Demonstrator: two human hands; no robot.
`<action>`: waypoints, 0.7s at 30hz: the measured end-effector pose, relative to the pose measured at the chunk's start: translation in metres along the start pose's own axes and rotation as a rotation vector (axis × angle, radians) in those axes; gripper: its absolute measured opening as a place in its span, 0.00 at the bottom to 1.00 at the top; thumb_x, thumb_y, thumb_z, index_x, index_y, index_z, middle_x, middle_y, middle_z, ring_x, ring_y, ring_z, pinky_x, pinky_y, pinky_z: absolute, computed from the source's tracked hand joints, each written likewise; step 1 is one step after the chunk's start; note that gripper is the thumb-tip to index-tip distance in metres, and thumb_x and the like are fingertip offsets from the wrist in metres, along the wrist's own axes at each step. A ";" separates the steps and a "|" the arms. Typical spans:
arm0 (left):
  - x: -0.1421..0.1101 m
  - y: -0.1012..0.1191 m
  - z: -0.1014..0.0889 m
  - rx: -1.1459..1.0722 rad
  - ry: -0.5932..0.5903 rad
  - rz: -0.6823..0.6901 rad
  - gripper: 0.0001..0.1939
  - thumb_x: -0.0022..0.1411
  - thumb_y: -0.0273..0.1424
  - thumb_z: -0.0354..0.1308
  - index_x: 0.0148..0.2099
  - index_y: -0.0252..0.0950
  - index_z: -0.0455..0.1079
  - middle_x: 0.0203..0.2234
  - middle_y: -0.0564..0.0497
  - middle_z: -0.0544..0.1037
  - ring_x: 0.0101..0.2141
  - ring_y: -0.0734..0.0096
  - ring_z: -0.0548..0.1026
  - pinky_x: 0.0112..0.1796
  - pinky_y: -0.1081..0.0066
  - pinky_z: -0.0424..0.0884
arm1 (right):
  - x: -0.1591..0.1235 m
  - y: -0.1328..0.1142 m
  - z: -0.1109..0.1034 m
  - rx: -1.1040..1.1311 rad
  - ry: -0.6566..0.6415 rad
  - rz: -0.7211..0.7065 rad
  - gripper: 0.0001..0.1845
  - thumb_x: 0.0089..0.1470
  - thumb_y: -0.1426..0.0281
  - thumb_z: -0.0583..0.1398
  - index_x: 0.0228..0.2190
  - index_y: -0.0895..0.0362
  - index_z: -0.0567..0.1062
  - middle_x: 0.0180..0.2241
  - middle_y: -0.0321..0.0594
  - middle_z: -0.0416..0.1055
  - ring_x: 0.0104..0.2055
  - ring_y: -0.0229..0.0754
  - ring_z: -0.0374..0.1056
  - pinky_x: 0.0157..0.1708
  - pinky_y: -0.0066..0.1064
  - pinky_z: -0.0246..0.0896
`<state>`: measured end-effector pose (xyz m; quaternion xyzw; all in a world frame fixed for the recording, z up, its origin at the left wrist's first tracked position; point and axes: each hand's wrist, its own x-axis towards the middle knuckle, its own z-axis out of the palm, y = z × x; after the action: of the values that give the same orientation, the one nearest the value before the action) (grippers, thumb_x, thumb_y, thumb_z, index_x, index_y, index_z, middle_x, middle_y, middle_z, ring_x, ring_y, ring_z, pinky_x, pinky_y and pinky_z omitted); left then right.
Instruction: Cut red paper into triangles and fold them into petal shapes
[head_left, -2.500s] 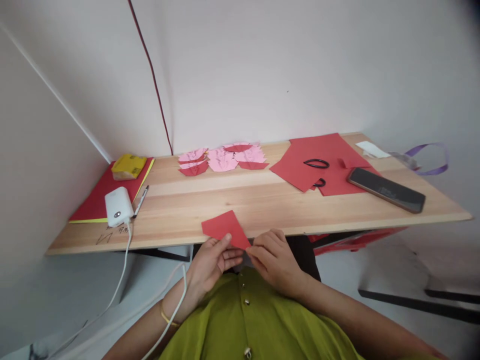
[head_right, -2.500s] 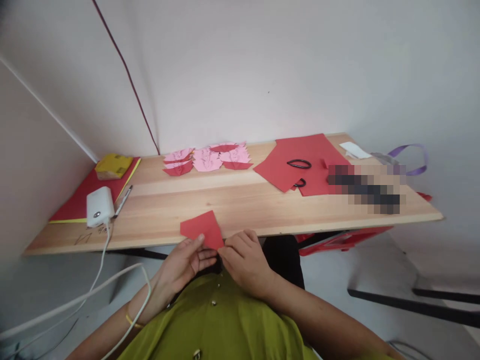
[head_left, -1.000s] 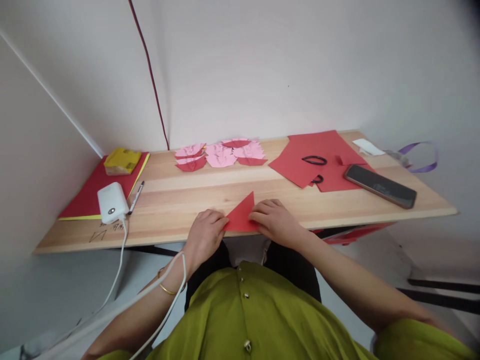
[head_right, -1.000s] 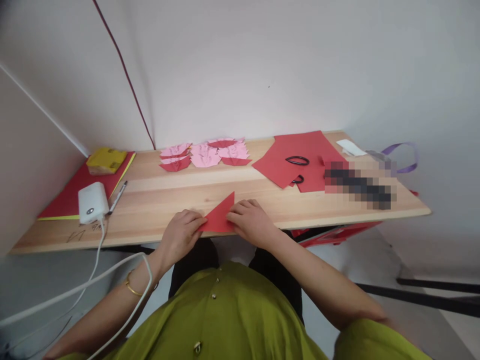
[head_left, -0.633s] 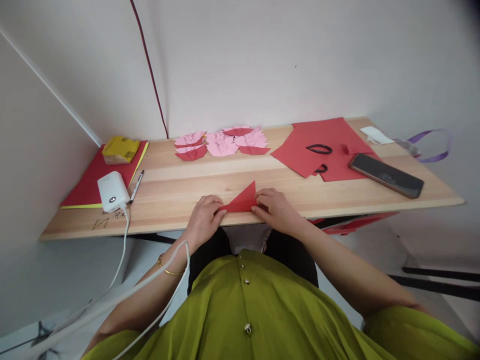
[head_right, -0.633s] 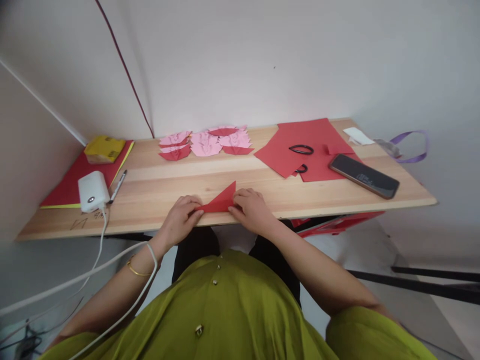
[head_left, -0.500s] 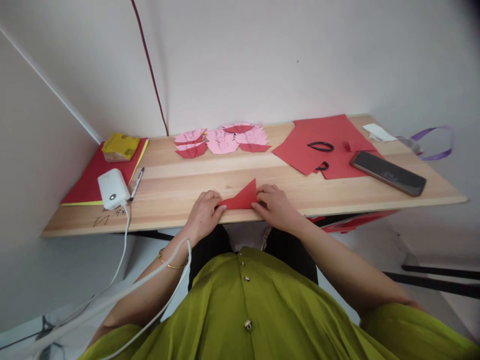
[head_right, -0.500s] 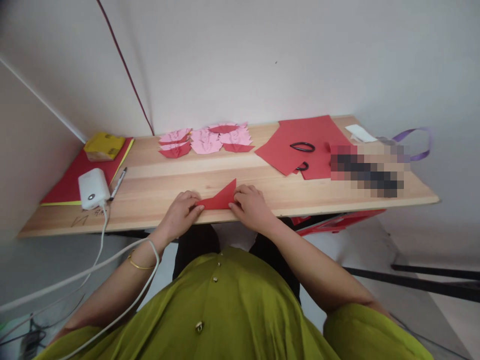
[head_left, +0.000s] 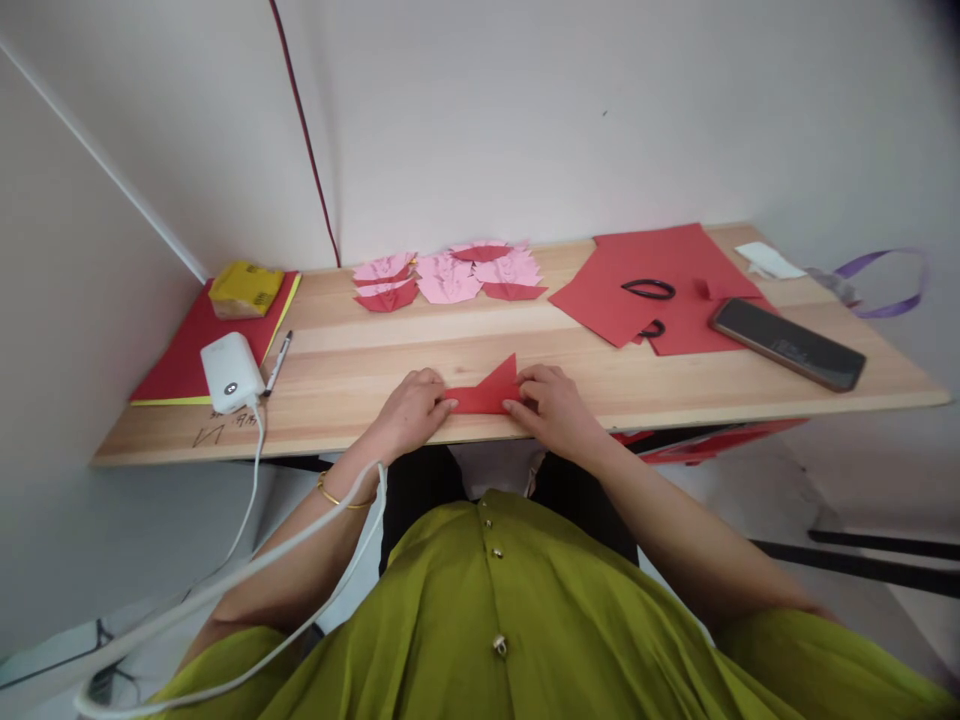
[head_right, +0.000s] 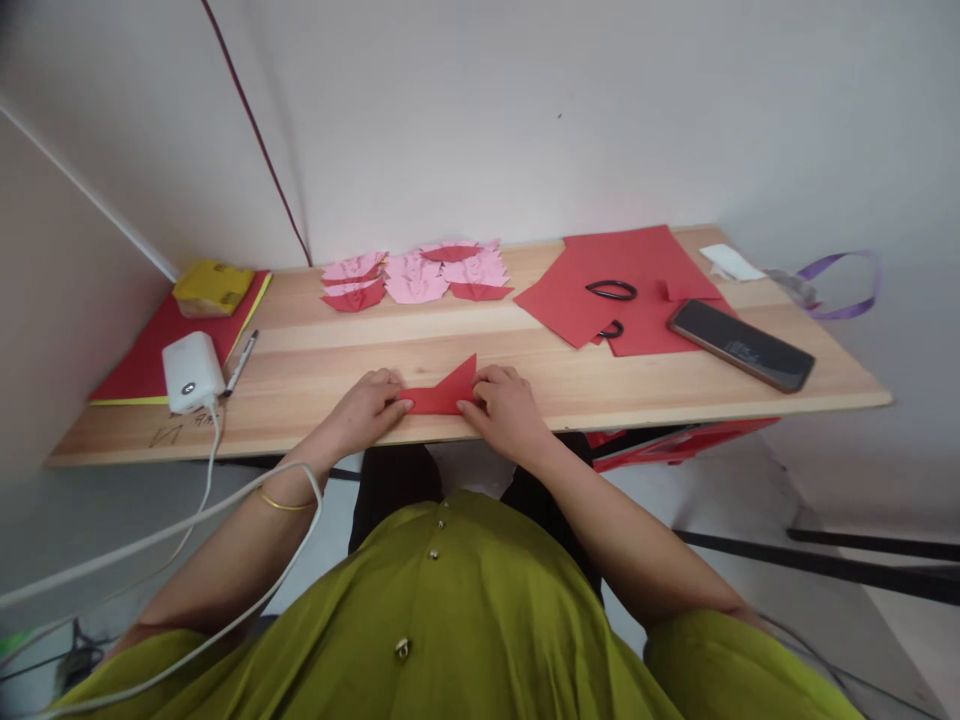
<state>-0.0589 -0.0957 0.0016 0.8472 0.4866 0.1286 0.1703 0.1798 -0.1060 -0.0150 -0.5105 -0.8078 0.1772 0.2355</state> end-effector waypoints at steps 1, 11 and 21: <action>0.000 -0.001 0.000 -0.018 0.001 0.012 0.12 0.60 0.32 0.51 0.26 0.35 0.65 0.33 0.46 0.70 0.38 0.65 0.67 0.42 0.63 0.65 | 0.000 0.000 0.001 0.001 0.009 0.004 0.15 0.54 0.64 0.57 0.20 0.57 0.67 0.40 0.46 0.69 0.45 0.50 0.61 0.44 0.41 0.56; 0.005 -0.001 0.001 0.000 -0.012 -0.015 0.12 0.60 0.32 0.50 0.26 0.36 0.65 0.30 0.48 0.70 0.37 0.65 0.68 0.42 0.64 0.65 | -0.001 -0.001 0.002 0.025 0.027 0.012 0.11 0.51 0.68 0.58 0.20 0.57 0.67 0.41 0.46 0.69 0.46 0.49 0.61 0.45 0.41 0.56; 0.001 0.006 -0.002 0.039 0.018 -0.013 0.10 0.59 0.31 0.52 0.26 0.36 0.65 0.32 0.47 0.70 0.37 0.65 0.68 0.42 0.63 0.65 | -0.001 0.001 -0.002 -0.007 -0.010 -0.031 0.12 0.54 0.67 0.55 0.21 0.58 0.69 0.42 0.47 0.69 0.45 0.49 0.61 0.44 0.42 0.56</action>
<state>-0.0544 -0.0974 0.0059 0.8459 0.4962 0.1257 0.1500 0.1815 -0.1061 -0.0137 -0.4978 -0.8174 0.1732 0.2326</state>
